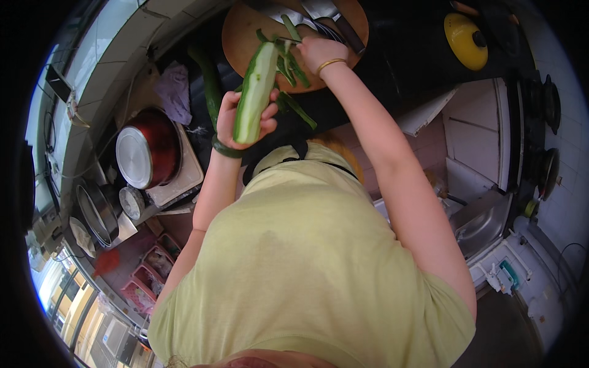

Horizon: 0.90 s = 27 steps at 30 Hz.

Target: The person places a plastic container on top of a refrigerator, then moves to the stove to open a pot and add meat from a plastic bag. They rinse the bag in the sink, wipe the counter, and peel a cucumber with a peeler.

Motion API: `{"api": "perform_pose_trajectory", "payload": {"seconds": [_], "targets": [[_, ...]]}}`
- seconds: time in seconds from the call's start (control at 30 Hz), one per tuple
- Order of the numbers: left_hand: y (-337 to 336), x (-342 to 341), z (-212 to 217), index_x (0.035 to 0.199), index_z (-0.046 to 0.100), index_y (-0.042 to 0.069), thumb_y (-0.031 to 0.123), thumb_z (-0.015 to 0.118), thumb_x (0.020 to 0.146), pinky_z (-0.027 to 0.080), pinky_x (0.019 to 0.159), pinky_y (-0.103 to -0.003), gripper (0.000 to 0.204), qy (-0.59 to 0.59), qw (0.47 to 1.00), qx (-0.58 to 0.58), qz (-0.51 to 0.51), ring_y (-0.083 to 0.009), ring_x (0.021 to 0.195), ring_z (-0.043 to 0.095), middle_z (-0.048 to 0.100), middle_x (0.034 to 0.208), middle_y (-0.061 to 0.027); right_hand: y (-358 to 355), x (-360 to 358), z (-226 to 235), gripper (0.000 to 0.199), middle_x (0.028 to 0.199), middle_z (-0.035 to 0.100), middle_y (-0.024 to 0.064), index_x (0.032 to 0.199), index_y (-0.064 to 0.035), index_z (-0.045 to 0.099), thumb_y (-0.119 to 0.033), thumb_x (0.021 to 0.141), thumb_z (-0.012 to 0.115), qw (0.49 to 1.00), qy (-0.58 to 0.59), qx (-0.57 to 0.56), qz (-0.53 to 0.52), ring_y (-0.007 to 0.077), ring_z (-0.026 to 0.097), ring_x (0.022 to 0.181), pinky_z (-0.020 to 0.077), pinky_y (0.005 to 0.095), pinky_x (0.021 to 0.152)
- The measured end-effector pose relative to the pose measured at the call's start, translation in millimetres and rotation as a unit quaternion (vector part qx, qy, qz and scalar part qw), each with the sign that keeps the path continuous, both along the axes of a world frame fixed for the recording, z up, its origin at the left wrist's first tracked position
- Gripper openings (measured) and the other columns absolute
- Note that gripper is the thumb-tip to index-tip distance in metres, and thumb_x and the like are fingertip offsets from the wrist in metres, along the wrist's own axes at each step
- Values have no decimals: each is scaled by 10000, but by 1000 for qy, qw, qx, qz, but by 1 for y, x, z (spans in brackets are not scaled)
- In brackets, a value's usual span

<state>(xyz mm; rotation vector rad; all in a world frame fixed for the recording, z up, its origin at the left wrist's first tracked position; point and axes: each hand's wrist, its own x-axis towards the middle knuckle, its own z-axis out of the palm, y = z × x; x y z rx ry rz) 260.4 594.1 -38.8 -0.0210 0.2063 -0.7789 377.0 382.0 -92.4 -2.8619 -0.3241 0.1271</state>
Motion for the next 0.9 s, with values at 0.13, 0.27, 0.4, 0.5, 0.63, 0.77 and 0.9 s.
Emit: {"api": "perform_pose_trajectory", "payload": {"seconds": [0.13,0.27,0.4,0.5,0.63,0.77,0.9], "targets": [[6,1,-1,1350,437,-53,345,480,901,498,805,-418,602,-26,999,-40,-16,-281,987,572,547,1215,-171,-3,5,23,342,875,705,133,938,-140,635,-429,976,456,1000,13,1,-4,364,675,808,528,499,692],[1,8,-3,1378,414,-69,240,480,923,465,1007,-495,554,-20,998,-10,67,-317,1152,573,553,1274,-217,-7,6,54,338,935,707,112,1010,-175,694,-438,969,484,998,25,-31,-38,302,679,901,540,418,760],[2,24,-15,1335,456,-56,211,552,895,486,890,-402,523,-19,995,36,92,-271,1034,568,554,1272,-172,-3,-30,59,314,832,680,92,937,-141,669,-428,951,543,944,-37,320,69,335,652,780,512,429,649],[0,30,-18,1239,488,-81,280,560,904,481,863,-383,498,5,991,93,100,-263,984,561,579,1110,-177,6,-66,79,237,773,647,106,956,-108,658,-332,946,581,955,-14,265,132,328,641,726,493,390,607],[-9,43,-16,1040,538,-42,466,594,901,502,772,-374,530,51,991,71,98,-267,832,564,558,934,-147,21,-93,79,185,802,685,48,860,-137,637,-318,896,638,936,-106,303,143,289,653,707,503,388,581],[-17,43,-17,1036,496,-67,563,575,904,479,809,-373,649,67,991,31,113,-254,849,511,512,947,-149,28,-99,76,174,815,702,25,864,-145,639,-317,878,661,931,-160,303,125,260,661,693,507,371,580],[-20,45,-16,1030,496,-69,561,551,919,475,840,-380,642,60,993,2,100,-267,857,521,521,956,-153,29,-97,77,171,818,706,13,866,-152,640,-320,869,671,938,-192,267,111,242,662,684,506,363,577]]}}
